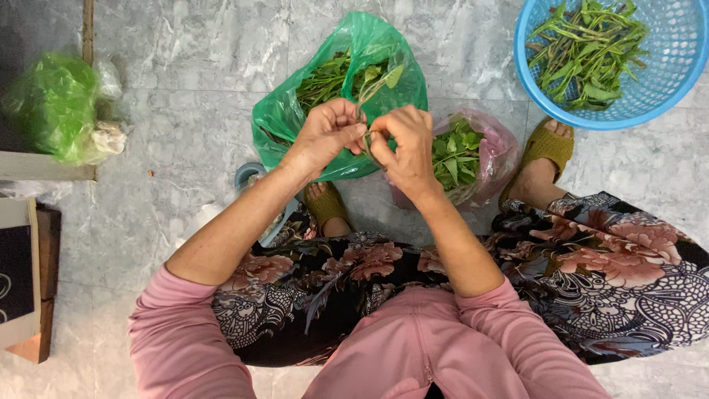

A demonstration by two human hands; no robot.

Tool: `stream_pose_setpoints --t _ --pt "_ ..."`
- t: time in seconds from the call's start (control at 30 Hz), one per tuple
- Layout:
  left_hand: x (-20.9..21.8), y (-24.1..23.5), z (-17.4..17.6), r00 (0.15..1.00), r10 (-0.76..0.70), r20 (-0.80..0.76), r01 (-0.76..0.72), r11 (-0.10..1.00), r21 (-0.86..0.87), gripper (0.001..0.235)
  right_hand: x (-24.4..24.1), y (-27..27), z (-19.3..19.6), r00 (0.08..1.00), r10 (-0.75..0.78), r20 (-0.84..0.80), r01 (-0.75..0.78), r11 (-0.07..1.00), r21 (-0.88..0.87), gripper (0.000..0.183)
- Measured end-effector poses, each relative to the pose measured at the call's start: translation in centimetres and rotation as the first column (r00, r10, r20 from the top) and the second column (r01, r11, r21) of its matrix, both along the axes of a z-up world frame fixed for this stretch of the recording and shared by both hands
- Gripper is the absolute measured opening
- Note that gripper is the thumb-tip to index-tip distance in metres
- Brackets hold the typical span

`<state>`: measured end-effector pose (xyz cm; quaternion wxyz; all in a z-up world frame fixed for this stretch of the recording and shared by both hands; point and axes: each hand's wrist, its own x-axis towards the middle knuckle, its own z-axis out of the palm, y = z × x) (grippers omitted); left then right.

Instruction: The person sits on the floor and sorts leafy green vegetables by hand, picking stems from a green plastic bag, removing leaves, and placing them into a pink plastic bag and a blue basket. The person continues this repetitive sorting process throughout the clip.

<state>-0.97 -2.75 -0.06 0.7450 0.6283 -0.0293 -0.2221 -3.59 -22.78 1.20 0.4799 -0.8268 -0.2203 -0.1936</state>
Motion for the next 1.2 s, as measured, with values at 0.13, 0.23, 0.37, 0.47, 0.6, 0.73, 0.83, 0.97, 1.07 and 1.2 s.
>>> stream_pose_setpoints --t 0.13,0.23,0.37,0.47,0.6,0.73,0.83,0.97,1.07,1.2 --pt "0.0 0.2 0.7 0.997 0.053 0.055 -0.054 0.998 0.030 0.009 0.6 -0.3 -1.7 0.877 0.134 -0.462 0.072 0.913 0.401 0.012" --pt "0.1 0.6 0.9 0.992 0.089 0.087 -0.092 0.995 0.029 0.008 1.1 -1.4 -2.3 0.713 0.345 -0.610 -0.058 0.897 0.439 0.018" --pt "0.3 0.8 0.7 0.983 0.146 0.116 -0.149 0.989 0.020 0.008 1.2 -1.8 -2.1 0.578 0.419 -0.700 -0.262 0.908 0.327 0.020" --pt "0.2 0.8 0.5 0.976 0.185 0.112 -0.186 0.982 -0.002 0.009 0.9 -1.5 -2.0 0.679 0.377 -0.629 -0.253 0.926 0.281 0.021" --pt "0.2 0.6 0.6 0.973 0.219 0.072 -0.216 0.975 -0.044 0.006 0.9 -1.3 -3.0 0.830 0.261 -0.493 -0.187 0.963 0.196 0.021" --pt "-0.1 0.0 0.3 0.973 0.229 0.029 -0.221 0.960 -0.170 0.005 1.1 -0.9 -5.3 0.740 0.344 -0.578 0.016 0.850 0.526 0.020" --pt "-0.5 -0.5 -0.3 0.973 0.227 0.029 -0.214 0.949 -0.233 0.007 1.3 -0.3 -7.1 0.654 0.445 -0.612 0.187 0.689 0.700 0.019" --pt "-0.7 -1.2 -1.0 0.978 0.209 0.021 -0.193 0.935 -0.296 0.008 1.7 0.0 -8.2 0.631 0.469 -0.618 0.285 0.600 0.747 0.018" --pt "-0.9 -1.2 -0.9 0.980 0.198 -0.004 -0.189 0.927 -0.324 0.009 2.2 -0.9 -7.3 0.622 0.449 -0.642 0.363 0.561 0.744 0.017" --pt "-1.3 -0.9 -0.1 0.997 0.007 -0.079 -0.034 0.936 -0.350 0.012 2.2 -2.6 -4.4 0.728 0.447 -0.520 0.175 0.612 0.771 0.020"
